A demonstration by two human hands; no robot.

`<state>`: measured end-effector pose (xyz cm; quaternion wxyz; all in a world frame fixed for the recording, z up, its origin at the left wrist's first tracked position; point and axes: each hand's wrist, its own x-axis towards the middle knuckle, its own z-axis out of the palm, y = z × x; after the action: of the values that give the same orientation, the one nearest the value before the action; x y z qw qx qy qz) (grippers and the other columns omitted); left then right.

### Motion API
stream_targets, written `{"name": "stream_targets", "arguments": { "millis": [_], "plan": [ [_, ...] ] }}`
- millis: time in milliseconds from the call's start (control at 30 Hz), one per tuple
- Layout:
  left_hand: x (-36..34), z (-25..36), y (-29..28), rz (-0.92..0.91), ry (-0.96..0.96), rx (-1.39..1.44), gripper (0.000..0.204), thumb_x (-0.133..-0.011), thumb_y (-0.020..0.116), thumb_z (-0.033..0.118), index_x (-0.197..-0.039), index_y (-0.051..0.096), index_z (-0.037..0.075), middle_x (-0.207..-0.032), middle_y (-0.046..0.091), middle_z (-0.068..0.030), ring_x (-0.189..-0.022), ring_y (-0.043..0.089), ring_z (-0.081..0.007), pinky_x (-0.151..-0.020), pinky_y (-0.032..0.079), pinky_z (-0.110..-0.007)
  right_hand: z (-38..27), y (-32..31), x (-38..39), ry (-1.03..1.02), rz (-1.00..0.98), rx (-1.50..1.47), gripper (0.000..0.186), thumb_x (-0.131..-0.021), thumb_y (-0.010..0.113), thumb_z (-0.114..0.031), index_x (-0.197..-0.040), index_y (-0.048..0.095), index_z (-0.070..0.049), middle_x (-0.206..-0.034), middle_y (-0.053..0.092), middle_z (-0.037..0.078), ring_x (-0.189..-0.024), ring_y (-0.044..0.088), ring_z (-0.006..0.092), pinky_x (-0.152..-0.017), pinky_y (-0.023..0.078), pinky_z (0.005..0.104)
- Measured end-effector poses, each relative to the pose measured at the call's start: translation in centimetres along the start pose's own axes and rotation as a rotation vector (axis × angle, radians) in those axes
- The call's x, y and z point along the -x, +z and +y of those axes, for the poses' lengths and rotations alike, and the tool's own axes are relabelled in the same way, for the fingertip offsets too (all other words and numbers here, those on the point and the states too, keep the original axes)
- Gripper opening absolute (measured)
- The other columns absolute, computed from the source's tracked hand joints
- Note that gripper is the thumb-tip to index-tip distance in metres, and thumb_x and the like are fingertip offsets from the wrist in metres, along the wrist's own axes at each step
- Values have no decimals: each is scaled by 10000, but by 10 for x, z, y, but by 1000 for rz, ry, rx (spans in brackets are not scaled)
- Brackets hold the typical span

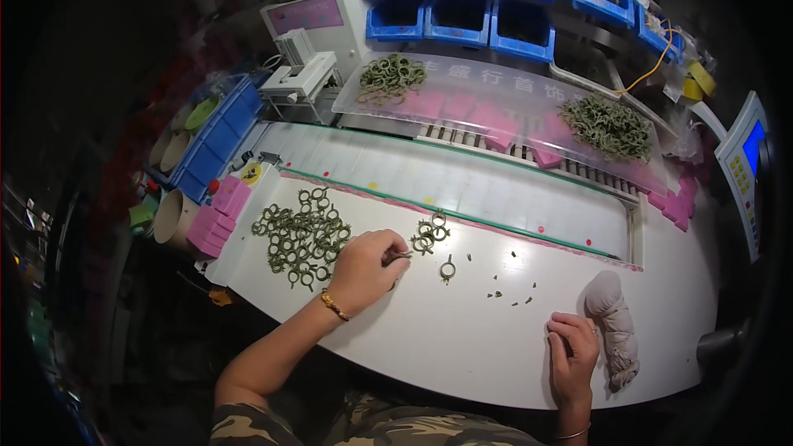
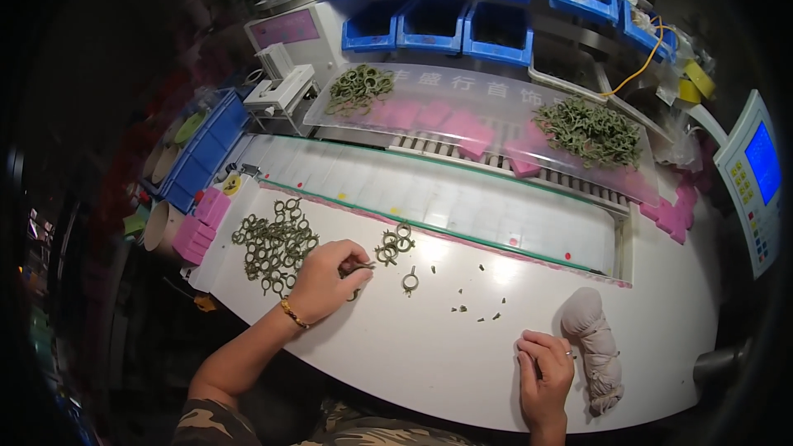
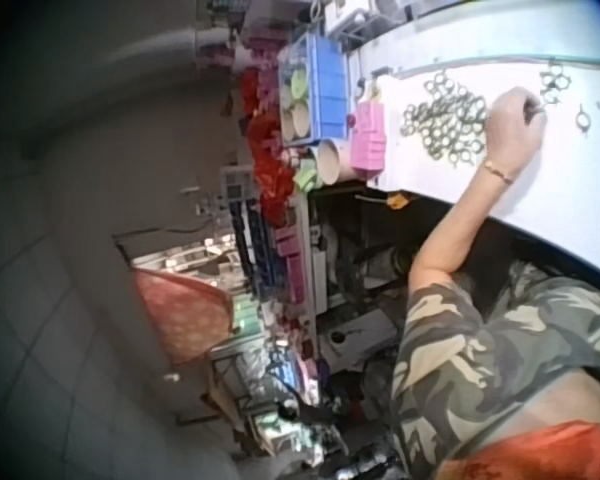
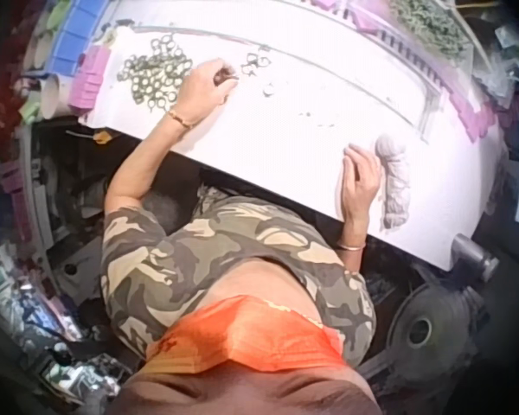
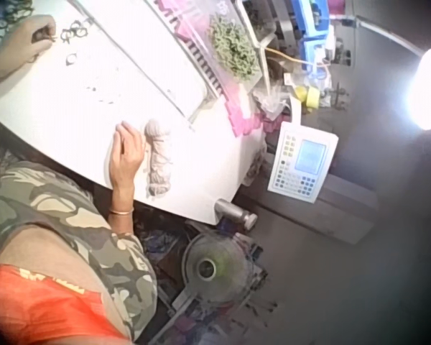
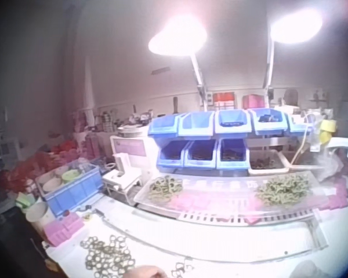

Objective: The person cleans small metal rings by hand, places a ring into a pink silicone mold, and uses a round tool to press wax into the mold.

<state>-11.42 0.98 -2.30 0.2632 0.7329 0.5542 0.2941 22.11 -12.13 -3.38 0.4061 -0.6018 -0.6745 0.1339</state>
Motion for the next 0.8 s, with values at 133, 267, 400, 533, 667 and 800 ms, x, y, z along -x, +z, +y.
{"name": "stream_targets", "arguments": {
  "millis": [133,267,400,533,667,800],
  "plan": [
    [-5,-10,-19,55,-66,-126,197,-782,777,93,-945,669,64,-878,629,-73,-836,614,-257,-751,508,-359,-1,1,0,4,1,-5,126,-791,690,54,-907,703,8,-987,701,136,-889,617,302,-816,472,375],
    [-8,-4,-18,255,160,-449,221,-806,767,134,-1003,675,93,-1010,596,-86,-997,568,-295,-883,453,-398,-1,0,1,8,-3,13,123,-793,691,51,-907,704,8,-987,701,138,-892,620,303,-820,471,377],
    [-6,4,1,73,329,-272,211,-833,750,151,-1030,683,111,-1005,598,-72,-981,572,-279,-889,442,-394,0,1,1,3,1,0,126,-791,690,54,-907,704,6,-987,700,139,-894,620,305,-821,470,379],
    [-4,1,7,58,373,-346,188,-829,755,159,-993,676,114,-990,604,-51,-997,580,-248,-882,440,-394,1,2,1,-1,-1,-6,133,-790,688,57,-911,703,4,-984,700,137,-889,618,305,-815,470,378],
    [-3,-5,-5,75,343,-407,190,-813,772,180,-939,653,102,-985,597,-61,-999,577,-262,-882,440,-397,-1,1,1,-4,-2,7,131,-793,690,51,-913,703,3,-985,700,136,-888,617,306,-809,473,378],
    [-11,3,-10,182,328,-449,226,-807,783,199,-944,646,83,-1046,576,-95,-1021,562,-293,-885,447,-421,1,0,1,-13,-1,15,130,-793,690,49,-914,705,2,-990,700,133,-890,616,305,-808,475,379]
  ]
}}
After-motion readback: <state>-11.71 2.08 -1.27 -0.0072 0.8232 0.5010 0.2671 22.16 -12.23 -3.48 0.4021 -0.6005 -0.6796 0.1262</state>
